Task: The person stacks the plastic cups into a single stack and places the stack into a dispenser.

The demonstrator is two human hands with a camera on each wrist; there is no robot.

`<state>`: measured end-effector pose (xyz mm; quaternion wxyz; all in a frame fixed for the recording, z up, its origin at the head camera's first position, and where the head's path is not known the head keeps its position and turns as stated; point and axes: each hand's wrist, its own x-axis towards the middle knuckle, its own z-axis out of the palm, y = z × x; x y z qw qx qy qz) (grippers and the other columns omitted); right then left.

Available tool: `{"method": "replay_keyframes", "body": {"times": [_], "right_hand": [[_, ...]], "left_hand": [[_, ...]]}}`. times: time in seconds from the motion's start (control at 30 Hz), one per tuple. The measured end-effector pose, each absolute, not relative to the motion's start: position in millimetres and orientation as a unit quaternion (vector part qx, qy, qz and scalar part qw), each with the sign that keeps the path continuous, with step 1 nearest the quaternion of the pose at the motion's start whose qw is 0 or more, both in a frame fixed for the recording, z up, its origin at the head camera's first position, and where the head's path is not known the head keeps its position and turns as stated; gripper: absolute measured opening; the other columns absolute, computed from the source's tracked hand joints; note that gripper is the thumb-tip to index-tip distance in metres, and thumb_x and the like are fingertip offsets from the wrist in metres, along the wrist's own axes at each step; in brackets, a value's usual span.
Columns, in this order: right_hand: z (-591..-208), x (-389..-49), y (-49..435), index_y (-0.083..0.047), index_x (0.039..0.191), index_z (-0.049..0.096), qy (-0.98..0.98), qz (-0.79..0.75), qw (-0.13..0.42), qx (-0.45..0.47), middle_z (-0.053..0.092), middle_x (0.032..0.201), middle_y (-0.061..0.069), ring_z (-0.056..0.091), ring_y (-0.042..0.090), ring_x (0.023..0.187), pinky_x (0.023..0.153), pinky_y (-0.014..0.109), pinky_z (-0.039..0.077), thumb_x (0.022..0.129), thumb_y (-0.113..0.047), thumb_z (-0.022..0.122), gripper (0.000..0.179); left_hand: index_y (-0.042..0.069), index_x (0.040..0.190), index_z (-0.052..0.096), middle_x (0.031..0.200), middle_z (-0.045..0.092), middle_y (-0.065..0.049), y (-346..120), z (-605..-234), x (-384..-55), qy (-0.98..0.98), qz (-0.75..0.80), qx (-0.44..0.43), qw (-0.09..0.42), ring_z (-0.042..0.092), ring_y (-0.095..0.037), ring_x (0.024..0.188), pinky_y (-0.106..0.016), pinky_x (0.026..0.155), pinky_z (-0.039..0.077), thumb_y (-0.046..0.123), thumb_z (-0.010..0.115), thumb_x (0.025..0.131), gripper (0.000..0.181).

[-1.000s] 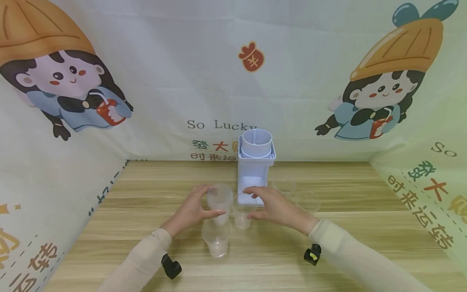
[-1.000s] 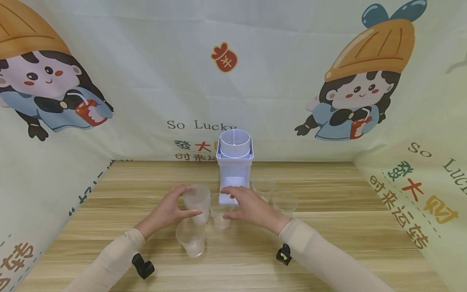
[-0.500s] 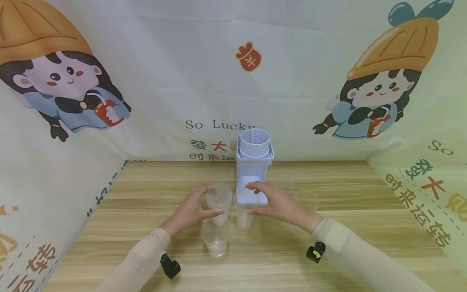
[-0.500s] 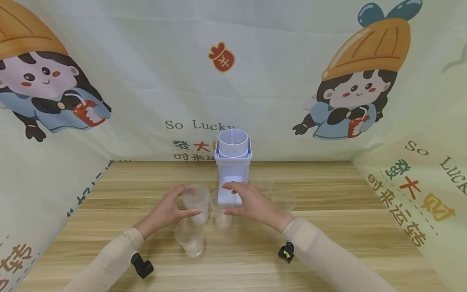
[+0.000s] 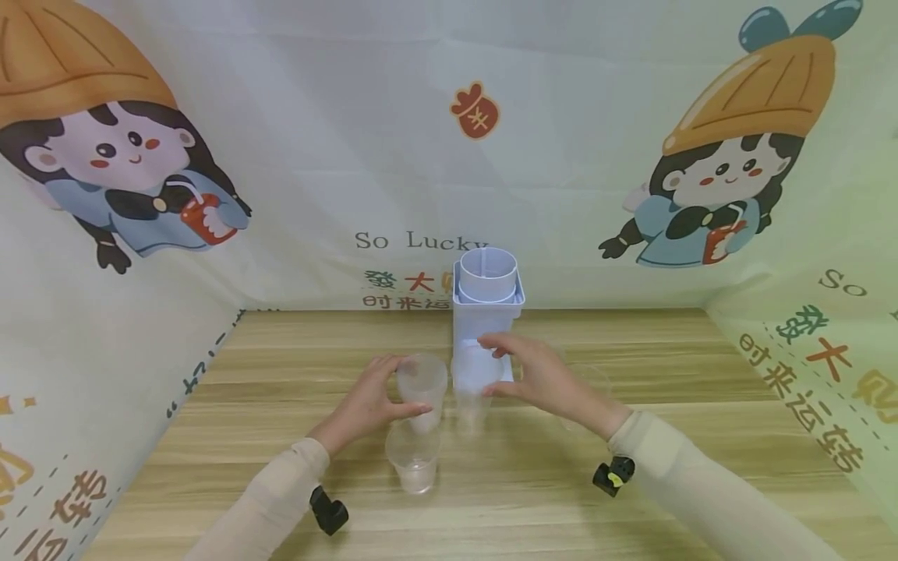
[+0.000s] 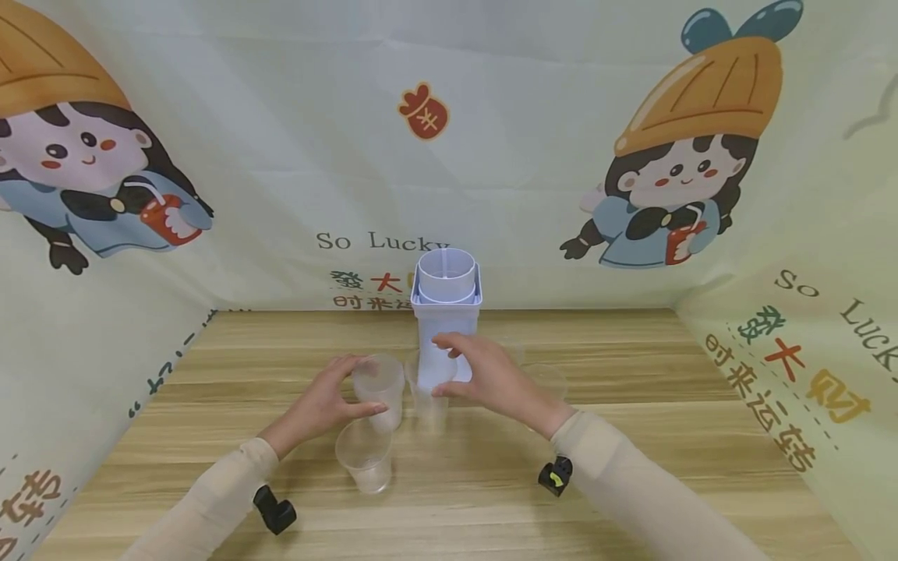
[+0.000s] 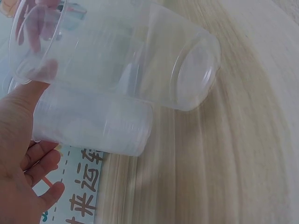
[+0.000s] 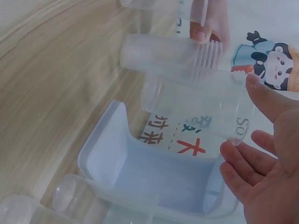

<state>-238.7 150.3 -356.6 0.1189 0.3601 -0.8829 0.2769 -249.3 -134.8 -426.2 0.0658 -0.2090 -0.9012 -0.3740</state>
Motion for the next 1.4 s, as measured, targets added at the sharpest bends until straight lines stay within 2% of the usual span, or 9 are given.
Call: {"method": "replay_keyframes", "body": {"times": [0.6, 0.83, 1.4], "right_hand": [[-329, -238, 154, -0.003, 0.133, 0.057, -0.884, 0.281, 0.131, 0.350, 0.065, 0.131, 0.013, 0.066, 0.026, 0.110, 0.098, 0.043, 0.054, 0.075, -0.026, 0.085, 0.068], [-319, -239, 152, -0.003, 0.131, 0.058, -0.877, 0.282, 0.144, 0.361, 0.067, 0.127, 0.013, 0.067, 0.027, 0.107, 0.095, 0.045, 0.055, 0.075, -0.025, 0.086, 0.067], [-295, -252, 138, -0.003, 0.134, 0.057, -0.868, 0.271, 0.144, 0.390, 0.066, 0.131, 0.012, 0.067, 0.025, 0.109, 0.097, 0.044, 0.055, 0.077, -0.027, 0.084, 0.067]], "left_hand": [[0.007, 0.131, 0.057, 0.133, 0.060, -0.013, -130, -427, -252, -0.902, -0.371, -0.211, 0.060, 0.051, -0.033, 0.127, -0.053, 0.106, 0.046, 0.037, 0.087, 0.072, 0.073], [0.008, 0.131, 0.058, 0.133, 0.060, -0.011, -129, -426, -251, -0.902, -0.371, -0.215, 0.056, 0.051, -0.032, 0.126, -0.053, 0.106, 0.046, 0.037, 0.087, 0.072, 0.072], [0.011, 0.128, 0.061, 0.133, 0.061, -0.010, -129, -425, -252, -0.897, -0.375, -0.227, 0.052, 0.051, -0.030, 0.126, -0.052, 0.107, 0.046, 0.034, 0.088, 0.072, 0.067]]}}
